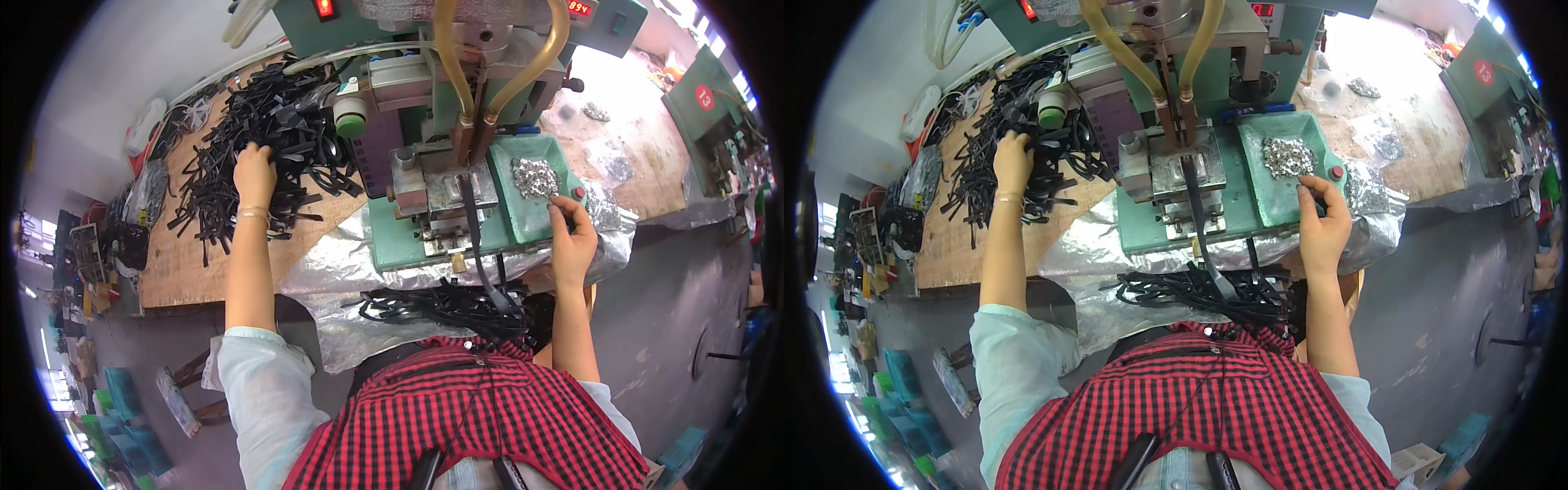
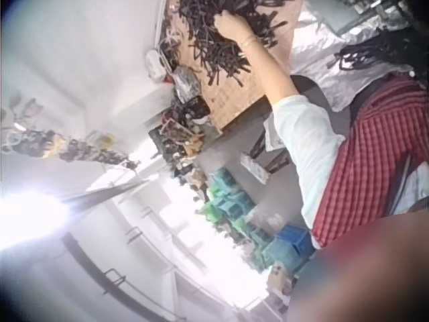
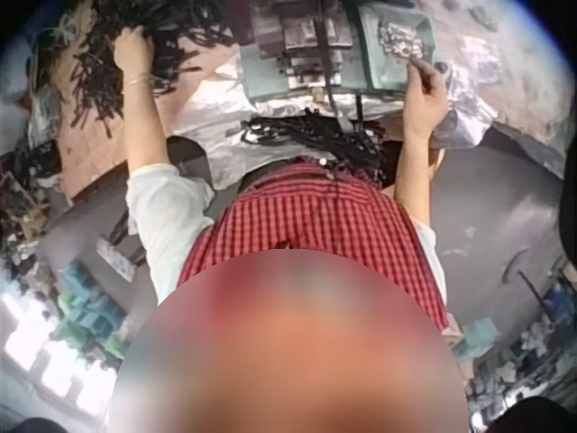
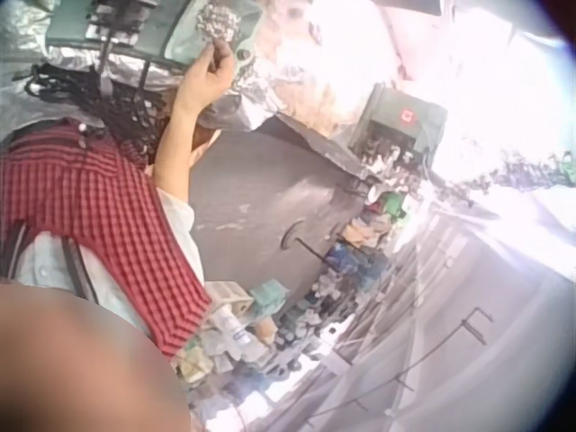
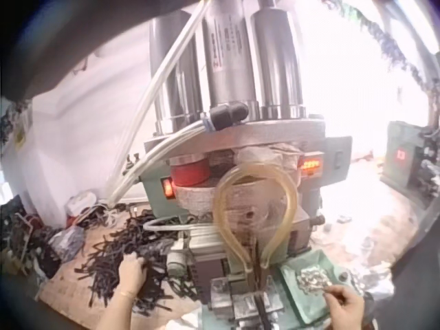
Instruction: The person repeatedly picks black wire pieces and small metallic components from trays, inserts them into a press machine, and operates the press to assemble the parts. The assembled components are placed back into a tray on the workbench.
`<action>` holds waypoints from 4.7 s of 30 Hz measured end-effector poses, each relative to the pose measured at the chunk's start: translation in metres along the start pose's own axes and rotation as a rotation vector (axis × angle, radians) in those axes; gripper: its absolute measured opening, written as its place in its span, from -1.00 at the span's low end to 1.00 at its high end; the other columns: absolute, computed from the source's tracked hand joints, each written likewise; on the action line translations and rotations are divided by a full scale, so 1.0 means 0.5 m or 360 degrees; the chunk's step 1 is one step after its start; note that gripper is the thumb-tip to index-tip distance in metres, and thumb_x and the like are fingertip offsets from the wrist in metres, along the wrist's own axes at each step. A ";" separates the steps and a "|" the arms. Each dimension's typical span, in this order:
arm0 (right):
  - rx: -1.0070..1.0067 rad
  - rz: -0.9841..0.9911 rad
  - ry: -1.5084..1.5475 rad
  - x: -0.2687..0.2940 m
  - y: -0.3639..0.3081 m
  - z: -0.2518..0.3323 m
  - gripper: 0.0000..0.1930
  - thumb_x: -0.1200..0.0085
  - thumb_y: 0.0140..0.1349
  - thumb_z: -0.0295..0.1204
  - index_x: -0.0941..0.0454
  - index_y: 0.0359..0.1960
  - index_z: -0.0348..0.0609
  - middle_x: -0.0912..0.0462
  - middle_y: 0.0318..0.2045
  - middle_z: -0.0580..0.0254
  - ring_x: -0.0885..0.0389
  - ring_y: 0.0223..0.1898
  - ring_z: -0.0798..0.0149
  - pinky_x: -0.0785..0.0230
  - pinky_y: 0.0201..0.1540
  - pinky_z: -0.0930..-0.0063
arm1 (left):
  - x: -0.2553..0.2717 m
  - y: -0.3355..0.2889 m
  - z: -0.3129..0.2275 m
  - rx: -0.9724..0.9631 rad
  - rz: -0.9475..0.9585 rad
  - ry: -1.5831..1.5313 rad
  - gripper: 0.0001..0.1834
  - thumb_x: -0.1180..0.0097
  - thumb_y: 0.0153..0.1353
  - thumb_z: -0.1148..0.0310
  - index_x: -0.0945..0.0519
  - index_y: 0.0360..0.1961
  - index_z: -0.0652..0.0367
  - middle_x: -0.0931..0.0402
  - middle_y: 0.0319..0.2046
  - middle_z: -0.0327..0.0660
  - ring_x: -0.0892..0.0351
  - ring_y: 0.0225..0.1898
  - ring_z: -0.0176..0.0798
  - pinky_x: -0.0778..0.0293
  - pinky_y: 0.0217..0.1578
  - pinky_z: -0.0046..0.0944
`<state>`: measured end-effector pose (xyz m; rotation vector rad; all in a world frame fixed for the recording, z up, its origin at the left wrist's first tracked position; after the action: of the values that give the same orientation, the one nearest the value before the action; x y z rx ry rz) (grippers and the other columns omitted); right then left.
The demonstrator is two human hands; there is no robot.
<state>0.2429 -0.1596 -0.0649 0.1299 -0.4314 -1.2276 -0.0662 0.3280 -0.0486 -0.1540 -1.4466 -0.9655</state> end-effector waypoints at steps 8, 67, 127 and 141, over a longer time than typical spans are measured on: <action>0.0540 0.0164 0.0058 -0.049 -0.020 0.204 -0.86 -0.25 0.22 -0.66 -0.75 -0.20 -0.26 -0.76 -0.22 0.12 -0.71 -0.13 0.17 -0.49 0.03 0.37 | 0.072 -0.058 -0.106 -0.0282 -0.0208 -0.0497 -0.79 -0.25 0.29 0.42 -0.76 -0.07 0.10 -0.72 -0.23 -0.17 -0.72 -0.19 0.03 -0.61 -0.18 -0.08; 0.0582 -0.0064 -0.0550 -0.039 0.038 0.060 -0.87 -0.28 0.29 -0.54 -0.72 -0.14 -0.17 -0.75 -0.27 0.09 -0.73 -0.20 0.01 -0.54 -0.08 0.19 | 0.315 -0.111 -0.209 -0.0155 -0.0724 -0.1005 -0.86 -0.34 0.18 0.60 -0.76 -0.23 0.22 -0.70 -0.24 -0.16 -0.64 -0.17 -0.05 -0.54 -0.11 -0.16; 0.0253 0.0158 -0.0714 -0.033 0.047 -0.007 -0.88 -0.36 0.14 -0.39 -0.74 -0.30 -0.07 -0.71 -0.27 0.17 -0.68 -0.10 0.00 -0.50 0.00 0.15 | 0.443 -0.218 -0.541 -0.1188 -0.0926 -0.1445 -0.68 -0.56 0.00 0.47 -0.77 -0.18 0.11 -0.77 -0.14 -0.15 -0.57 -0.56 -0.35 -0.38 -0.60 -0.35; 0.0726 -0.0031 -0.1086 -0.052 0.026 0.033 -0.90 -0.31 0.18 -0.44 -0.65 -0.29 -0.09 -0.72 -0.37 0.18 -0.70 -0.29 0.02 -0.52 -0.21 0.10 | 0.392 -0.278 -0.245 -0.0116 -0.0762 -0.0907 -0.74 -0.27 0.22 0.59 -0.77 -0.09 0.10 -0.75 -0.09 -0.09 -0.72 -0.19 -0.06 -0.57 -0.18 -0.17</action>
<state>0.2409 -0.1290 -0.0520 0.1003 -1.3062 -1.1543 -0.0936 0.0737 0.0373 -0.1457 -2.0252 -1.4417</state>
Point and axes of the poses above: each hand's wrist, its own y-axis towards the middle knuckle, its own x-axis out of the back of the hand, z = x × y, the point moved 6 cm from there along y, towards the middle knuckle
